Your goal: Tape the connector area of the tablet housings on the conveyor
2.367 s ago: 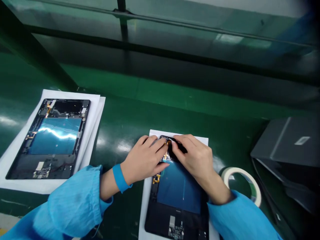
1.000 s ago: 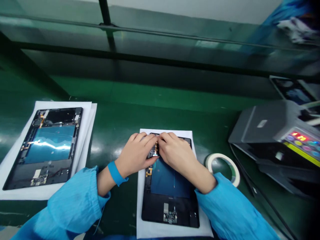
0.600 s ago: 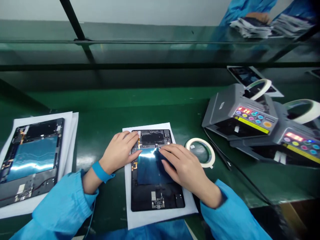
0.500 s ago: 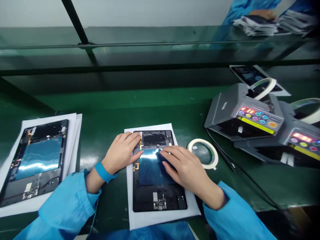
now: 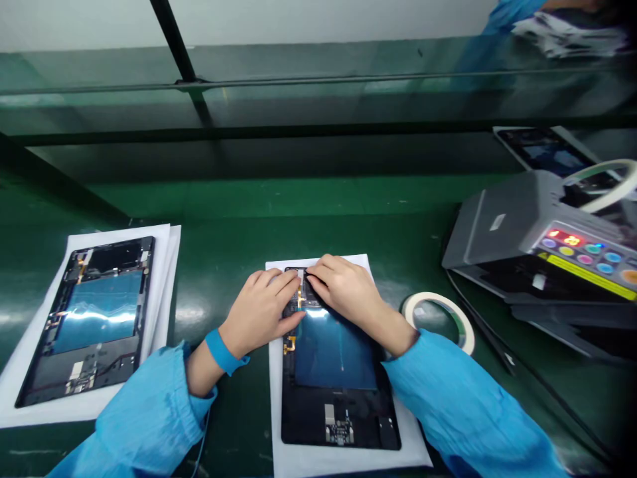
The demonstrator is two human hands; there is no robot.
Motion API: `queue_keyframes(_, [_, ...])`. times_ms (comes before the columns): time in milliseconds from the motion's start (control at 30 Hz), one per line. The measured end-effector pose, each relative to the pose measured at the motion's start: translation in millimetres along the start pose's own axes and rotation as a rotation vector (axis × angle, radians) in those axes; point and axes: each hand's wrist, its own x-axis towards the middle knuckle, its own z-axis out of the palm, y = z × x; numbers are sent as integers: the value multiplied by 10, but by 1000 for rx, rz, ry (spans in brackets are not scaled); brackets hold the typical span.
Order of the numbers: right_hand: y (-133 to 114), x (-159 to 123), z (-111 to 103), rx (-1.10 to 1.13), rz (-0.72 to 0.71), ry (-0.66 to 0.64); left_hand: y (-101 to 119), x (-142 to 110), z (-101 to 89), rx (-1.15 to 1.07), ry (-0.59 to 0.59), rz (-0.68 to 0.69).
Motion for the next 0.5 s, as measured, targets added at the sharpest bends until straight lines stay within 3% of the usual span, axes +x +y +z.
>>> queue_keyframes(233, [74, -15, 29, 22, -111, 15, 15, 2, 11, -22, -29, -3])
queue_keyframes(500, [83, -35, 53, 73, -133, 38, 27, -19, 7, 8, -48, -1])
